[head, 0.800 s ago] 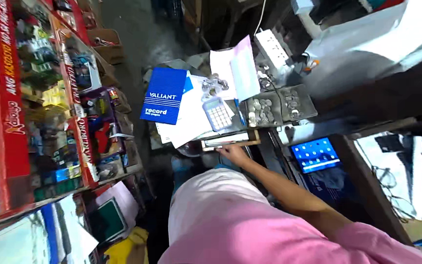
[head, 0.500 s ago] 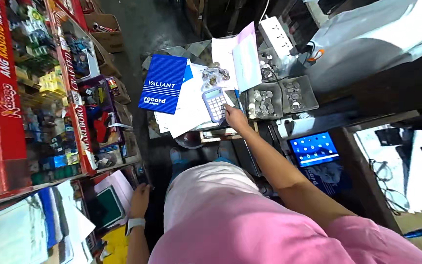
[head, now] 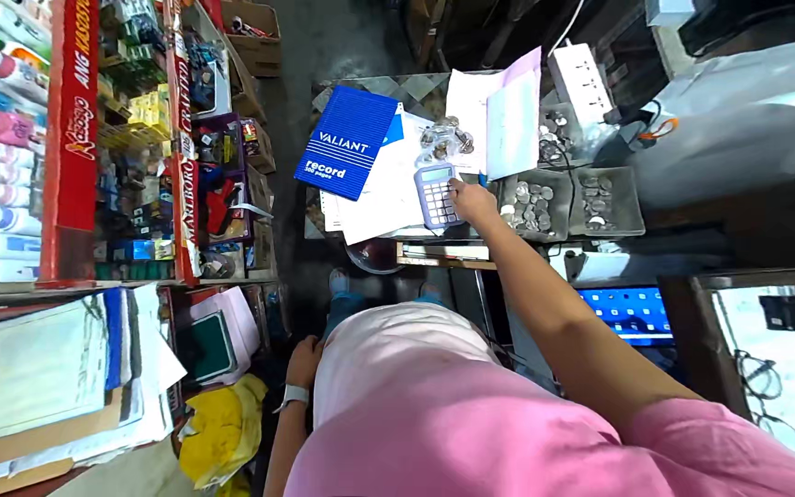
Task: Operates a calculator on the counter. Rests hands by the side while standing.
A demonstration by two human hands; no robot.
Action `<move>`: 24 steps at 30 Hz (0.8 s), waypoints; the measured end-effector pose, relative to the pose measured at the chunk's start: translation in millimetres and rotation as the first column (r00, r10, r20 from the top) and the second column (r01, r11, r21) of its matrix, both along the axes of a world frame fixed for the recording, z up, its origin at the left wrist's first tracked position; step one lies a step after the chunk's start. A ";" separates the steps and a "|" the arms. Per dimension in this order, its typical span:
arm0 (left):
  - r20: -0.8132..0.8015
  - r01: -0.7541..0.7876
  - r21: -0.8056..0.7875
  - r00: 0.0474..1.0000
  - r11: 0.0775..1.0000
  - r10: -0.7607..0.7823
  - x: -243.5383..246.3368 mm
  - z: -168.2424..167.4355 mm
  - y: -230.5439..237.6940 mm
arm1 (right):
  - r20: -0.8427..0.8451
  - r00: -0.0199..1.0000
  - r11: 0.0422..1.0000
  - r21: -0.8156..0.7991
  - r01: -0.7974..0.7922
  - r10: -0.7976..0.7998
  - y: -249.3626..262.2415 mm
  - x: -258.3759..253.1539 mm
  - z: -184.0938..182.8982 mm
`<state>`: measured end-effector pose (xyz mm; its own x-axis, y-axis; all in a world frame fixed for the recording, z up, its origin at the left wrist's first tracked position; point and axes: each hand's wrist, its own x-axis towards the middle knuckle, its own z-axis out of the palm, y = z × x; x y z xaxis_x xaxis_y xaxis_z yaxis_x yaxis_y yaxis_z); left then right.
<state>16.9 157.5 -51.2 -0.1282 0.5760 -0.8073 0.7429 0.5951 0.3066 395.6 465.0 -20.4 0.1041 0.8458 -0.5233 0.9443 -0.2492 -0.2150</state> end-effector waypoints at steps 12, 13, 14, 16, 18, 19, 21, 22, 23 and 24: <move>-0.033 0.020 -0.047 0.999 0.999 -0.022 5.8 -9.3 -1.7 | -0.093 0.991 0.988 0.134 -0.082 0.095 -51.0 -10.3 -11.3; -0.032 0.014 -0.043 0.999 0.999 -0.015 4.7 -10.3 -1.4 | -0.092 0.991 0.988 0.129 -0.082 0.094 -51.8 -9.7 -11.5; -0.030 0.007 -0.042 1.000 0.999 -0.008 3.8 -10.7 -0.6 | -0.100 0.990 0.985 0.150 -0.080 0.095 -53.8 -9.1 -10.9; -0.024 -0.003 -0.041 1.000 0.999 0.002 3.1 -10.2 0.3 | -0.125 0.987 0.968 0.240 -0.072 0.104 -62.6 -9.2 -10.3; -0.020 -0.003 -0.041 1.000 0.999 0.002 3.3 -11.0 0.8 | -0.113 0.988 0.973 0.216 -0.079 0.105 -69.8 -10.1 -10.6; -0.021 -0.002 -0.045 1.000 0.999 0.001 3.8 -11.7 1.6 | -0.095 0.990 0.981 0.170 -0.089 0.107 -71.3 -10.7 -11.1; -0.021 -0.006 -0.049 1.000 0.999 0.005 5.7 -11.8 2.6 | -0.078 0.990 0.986 0.134 -0.103 0.115 -73.7 -13.0 -11.3; -0.022 -0.009 -0.053 1.000 0.999 0.008 6.4 -11.5 3.1 | -0.081 0.989 0.983 0.139 -0.115 0.127 -74.2 -15.3 -9.7; -0.023 -0.013 -0.053 1.000 0.999 0.011 6.6 -11.0 3.3 | -0.087 0.985 0.981 0.142 -0.134 0.147 -74.8 -18.1 -8.2; -0.022 -0.014 -0.047 1.000 0.999 0.013 6.2 -10.9 3.4 | -0.088 0.982 0.980 0.126 -0.156 0.168 -75.0 -21.2 -6.1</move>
